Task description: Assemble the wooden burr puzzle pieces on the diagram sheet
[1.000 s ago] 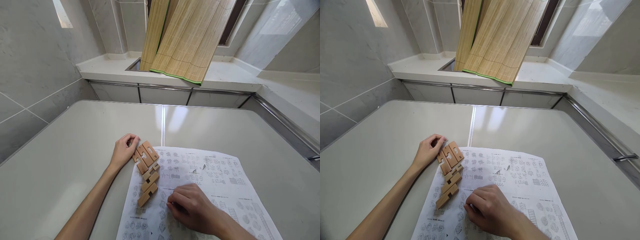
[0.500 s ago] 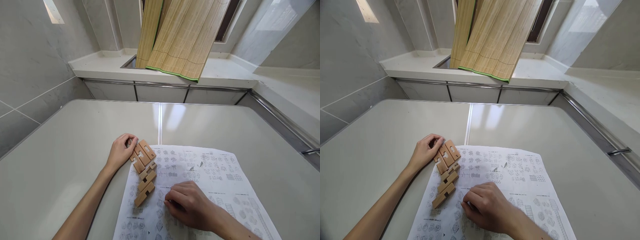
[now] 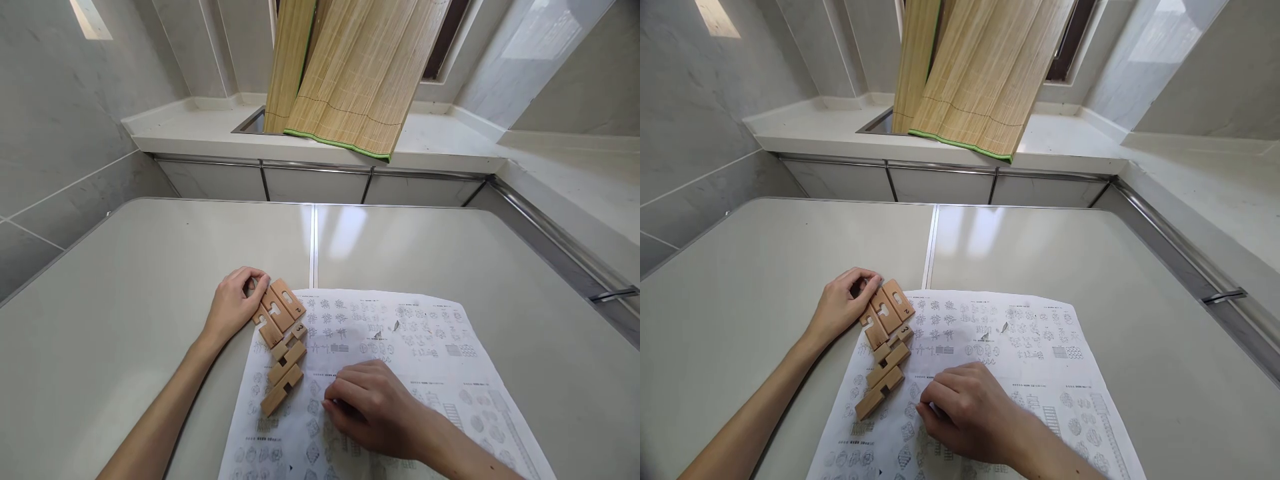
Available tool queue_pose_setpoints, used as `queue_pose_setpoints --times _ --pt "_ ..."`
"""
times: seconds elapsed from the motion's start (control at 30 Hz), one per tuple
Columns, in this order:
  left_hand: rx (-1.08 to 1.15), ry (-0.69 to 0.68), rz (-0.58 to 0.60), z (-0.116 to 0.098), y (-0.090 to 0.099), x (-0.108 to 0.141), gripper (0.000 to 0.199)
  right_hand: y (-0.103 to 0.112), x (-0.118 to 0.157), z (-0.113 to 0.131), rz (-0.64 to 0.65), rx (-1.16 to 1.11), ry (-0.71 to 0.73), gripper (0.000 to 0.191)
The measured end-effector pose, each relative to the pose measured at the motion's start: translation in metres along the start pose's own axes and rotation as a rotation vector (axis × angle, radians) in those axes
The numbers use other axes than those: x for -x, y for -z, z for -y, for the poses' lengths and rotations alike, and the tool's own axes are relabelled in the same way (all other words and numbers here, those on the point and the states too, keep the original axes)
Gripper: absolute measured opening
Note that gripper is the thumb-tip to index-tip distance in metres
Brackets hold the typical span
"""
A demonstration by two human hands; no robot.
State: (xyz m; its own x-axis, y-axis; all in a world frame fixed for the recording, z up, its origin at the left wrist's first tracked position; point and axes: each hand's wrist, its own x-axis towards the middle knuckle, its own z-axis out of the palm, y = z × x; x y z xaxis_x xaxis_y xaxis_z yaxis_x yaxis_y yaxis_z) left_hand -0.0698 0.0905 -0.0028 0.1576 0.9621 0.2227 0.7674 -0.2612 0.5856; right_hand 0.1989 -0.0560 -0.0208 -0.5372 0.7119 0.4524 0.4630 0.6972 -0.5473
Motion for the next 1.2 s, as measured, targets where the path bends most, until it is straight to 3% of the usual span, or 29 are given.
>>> queue_pose_setpoints --times 1.2 --pt "-0.034 -0.012 0.016 -0.0016 0.0012 0.0024 0.03 -0.0015 0.0003 0.0024 0.005 0.015 -0.017 0.025"
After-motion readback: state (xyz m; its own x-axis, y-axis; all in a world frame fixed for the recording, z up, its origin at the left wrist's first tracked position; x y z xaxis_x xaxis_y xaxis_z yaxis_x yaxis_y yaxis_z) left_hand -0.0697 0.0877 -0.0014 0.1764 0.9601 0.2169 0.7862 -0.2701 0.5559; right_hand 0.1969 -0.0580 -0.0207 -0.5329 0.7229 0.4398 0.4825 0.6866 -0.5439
